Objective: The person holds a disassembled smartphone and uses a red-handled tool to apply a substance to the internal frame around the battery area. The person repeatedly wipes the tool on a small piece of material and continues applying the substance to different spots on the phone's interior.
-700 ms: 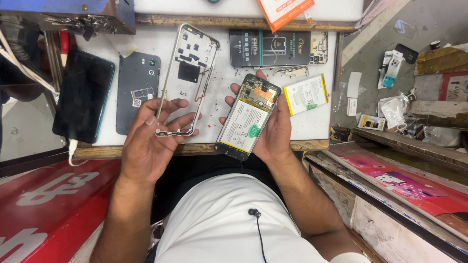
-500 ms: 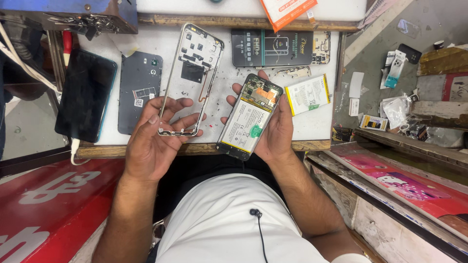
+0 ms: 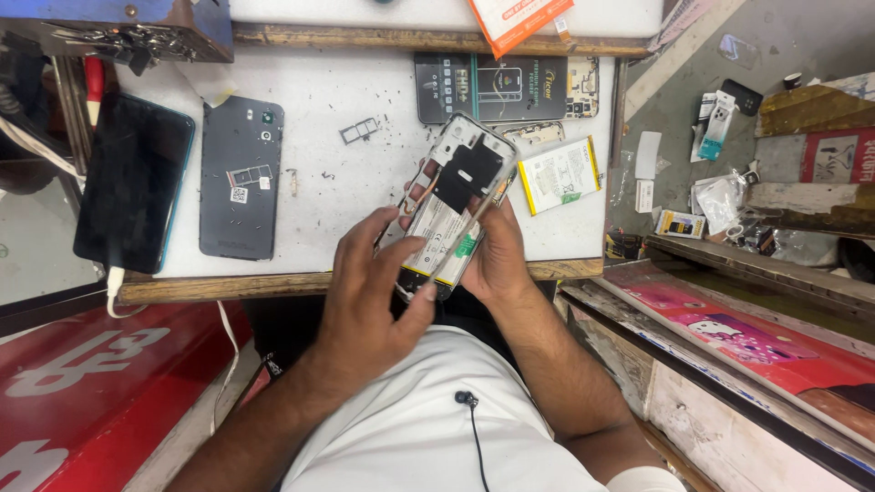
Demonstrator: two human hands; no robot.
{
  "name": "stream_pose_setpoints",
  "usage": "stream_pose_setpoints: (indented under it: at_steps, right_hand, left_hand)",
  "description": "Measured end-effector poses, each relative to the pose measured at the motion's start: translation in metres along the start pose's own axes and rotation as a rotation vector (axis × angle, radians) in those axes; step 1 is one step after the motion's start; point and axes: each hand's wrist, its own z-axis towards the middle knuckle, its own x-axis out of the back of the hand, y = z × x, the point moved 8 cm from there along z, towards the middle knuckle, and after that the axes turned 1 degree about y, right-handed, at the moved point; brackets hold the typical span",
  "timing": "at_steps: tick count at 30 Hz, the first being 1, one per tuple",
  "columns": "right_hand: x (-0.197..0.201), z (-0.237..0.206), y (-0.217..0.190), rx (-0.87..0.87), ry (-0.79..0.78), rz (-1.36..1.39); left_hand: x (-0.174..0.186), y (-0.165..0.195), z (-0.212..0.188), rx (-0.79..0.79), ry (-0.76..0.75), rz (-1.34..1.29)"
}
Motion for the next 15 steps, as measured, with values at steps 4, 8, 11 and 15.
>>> stream_pose_setpoints:
  at_steps: [4,8,11,15]
  right_hand:
    - [0.002,0.001,0.002,-0.019,0.075,0.046]
    - [0.005,0.0,0.003,-0.052,0.121,0.02]
    - [0.008,-0.002,0.003,-0.063,0.145,0.0]
    - [0.011,-0.004,0.0,-0.046,0.19,-0.157]
  left_hand:
    - [-0.007,0.017,0.006,-0.067,-0.012,0.127]
    - [-0.002,0.014,0.015,-0.024,-0.002,0.047]
    - [0.006,-0.005,0.032,0.132,0.083,-0.087]
    - [-0.001,-0.022,0.056,0.231,0.064,-0.174]
